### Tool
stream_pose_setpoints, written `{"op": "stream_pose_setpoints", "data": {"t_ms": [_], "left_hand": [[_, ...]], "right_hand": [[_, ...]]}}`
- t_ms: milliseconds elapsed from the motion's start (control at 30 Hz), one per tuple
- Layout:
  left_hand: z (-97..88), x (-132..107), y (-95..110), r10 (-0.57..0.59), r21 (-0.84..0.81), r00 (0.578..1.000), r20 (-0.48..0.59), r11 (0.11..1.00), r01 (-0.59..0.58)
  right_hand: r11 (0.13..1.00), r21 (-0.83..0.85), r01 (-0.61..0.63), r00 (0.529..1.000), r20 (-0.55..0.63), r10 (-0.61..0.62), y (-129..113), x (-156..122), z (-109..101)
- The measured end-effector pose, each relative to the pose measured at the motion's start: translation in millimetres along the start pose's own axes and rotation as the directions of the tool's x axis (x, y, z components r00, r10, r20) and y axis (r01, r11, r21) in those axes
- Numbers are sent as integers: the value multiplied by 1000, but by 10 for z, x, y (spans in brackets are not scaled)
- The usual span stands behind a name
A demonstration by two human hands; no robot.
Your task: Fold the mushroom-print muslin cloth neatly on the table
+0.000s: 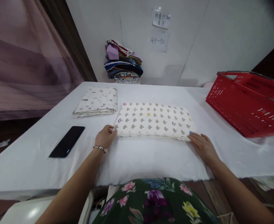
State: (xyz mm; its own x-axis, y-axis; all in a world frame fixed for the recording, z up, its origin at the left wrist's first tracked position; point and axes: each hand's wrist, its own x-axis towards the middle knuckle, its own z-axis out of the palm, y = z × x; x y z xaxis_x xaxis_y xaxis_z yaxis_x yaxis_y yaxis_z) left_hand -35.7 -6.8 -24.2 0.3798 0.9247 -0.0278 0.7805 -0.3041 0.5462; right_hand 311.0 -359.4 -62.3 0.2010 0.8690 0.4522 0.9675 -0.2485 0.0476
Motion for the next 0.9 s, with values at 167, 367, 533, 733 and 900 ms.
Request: {"op": "stream_pose_setpoints", "data": {"t_ms": [167,367,533,733,900], "left_hand": [[-39,0,-4,7,82,1000,-7,997,-6],[2,-133,321,572,283,805,-159,807,-518],[389,-270,725,843,167,530,85,513,-842],[685,-215,810,843,100,520,135,511,-854],[648,-124,795,827,84,532,181,526,-846]], "right_hand": [[998,16,-62,998,13,62,-46,-14,-23],[996,88,20,1000,-21,-18,-417,259,-108],[971,204,124,992,4,-128,-816,668,-13],[957,260,126,987,65,-147,-961,899,99],[955,272,122,988,62,-144,-890,906,192]]}}
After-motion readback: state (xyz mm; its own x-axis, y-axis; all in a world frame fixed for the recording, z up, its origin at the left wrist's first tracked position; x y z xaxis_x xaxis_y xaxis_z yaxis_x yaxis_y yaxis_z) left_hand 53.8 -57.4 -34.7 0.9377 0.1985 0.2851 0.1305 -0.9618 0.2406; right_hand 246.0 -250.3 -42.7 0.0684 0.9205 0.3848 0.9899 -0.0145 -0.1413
